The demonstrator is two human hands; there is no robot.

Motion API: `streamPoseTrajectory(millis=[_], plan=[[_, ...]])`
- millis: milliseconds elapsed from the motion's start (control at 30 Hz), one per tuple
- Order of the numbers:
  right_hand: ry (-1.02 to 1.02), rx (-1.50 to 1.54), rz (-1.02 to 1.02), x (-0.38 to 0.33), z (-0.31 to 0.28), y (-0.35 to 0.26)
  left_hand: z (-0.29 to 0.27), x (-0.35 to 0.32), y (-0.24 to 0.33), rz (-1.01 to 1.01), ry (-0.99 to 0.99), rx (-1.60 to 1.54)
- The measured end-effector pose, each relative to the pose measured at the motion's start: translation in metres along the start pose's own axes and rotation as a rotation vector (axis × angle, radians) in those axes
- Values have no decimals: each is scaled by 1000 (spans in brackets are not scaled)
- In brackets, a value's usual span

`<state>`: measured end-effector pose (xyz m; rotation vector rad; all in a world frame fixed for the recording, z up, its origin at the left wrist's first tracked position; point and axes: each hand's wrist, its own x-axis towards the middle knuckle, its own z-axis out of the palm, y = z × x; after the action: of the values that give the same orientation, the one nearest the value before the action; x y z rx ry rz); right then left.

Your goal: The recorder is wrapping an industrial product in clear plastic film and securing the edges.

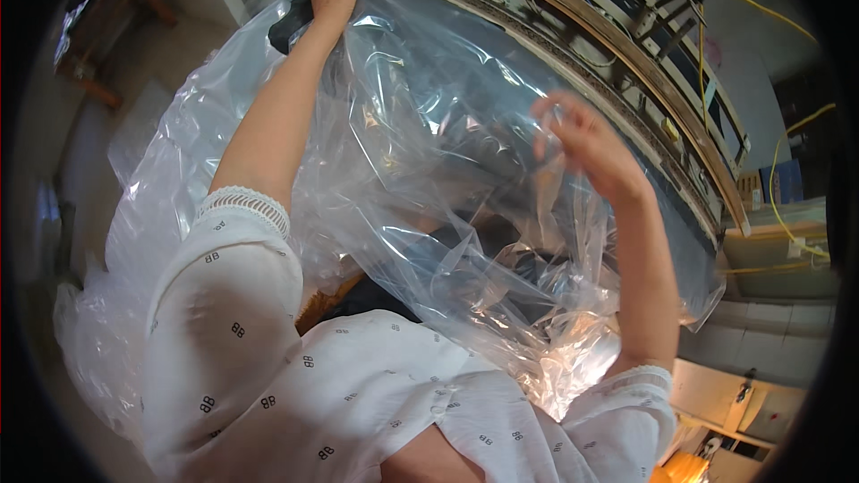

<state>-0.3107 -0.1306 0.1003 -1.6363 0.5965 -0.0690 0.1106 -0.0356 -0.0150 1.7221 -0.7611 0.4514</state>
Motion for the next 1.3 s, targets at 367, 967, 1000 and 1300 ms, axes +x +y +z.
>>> streamPoseTrajectory(millis=[367,967,1000,1300], plan=[[-65,-1147,1099,-273,-46,227,-4,27,-39,368,-159,379],[1833,-1803,186,-344,-263,155,-46,83,-148,180,-211,575],[1695,-1550,-13,-325,-253,152,-51,85,-152,185,-198,544],[810,-1180,-37,-254,-161,192,-97,105,-141,163,-193,554]])
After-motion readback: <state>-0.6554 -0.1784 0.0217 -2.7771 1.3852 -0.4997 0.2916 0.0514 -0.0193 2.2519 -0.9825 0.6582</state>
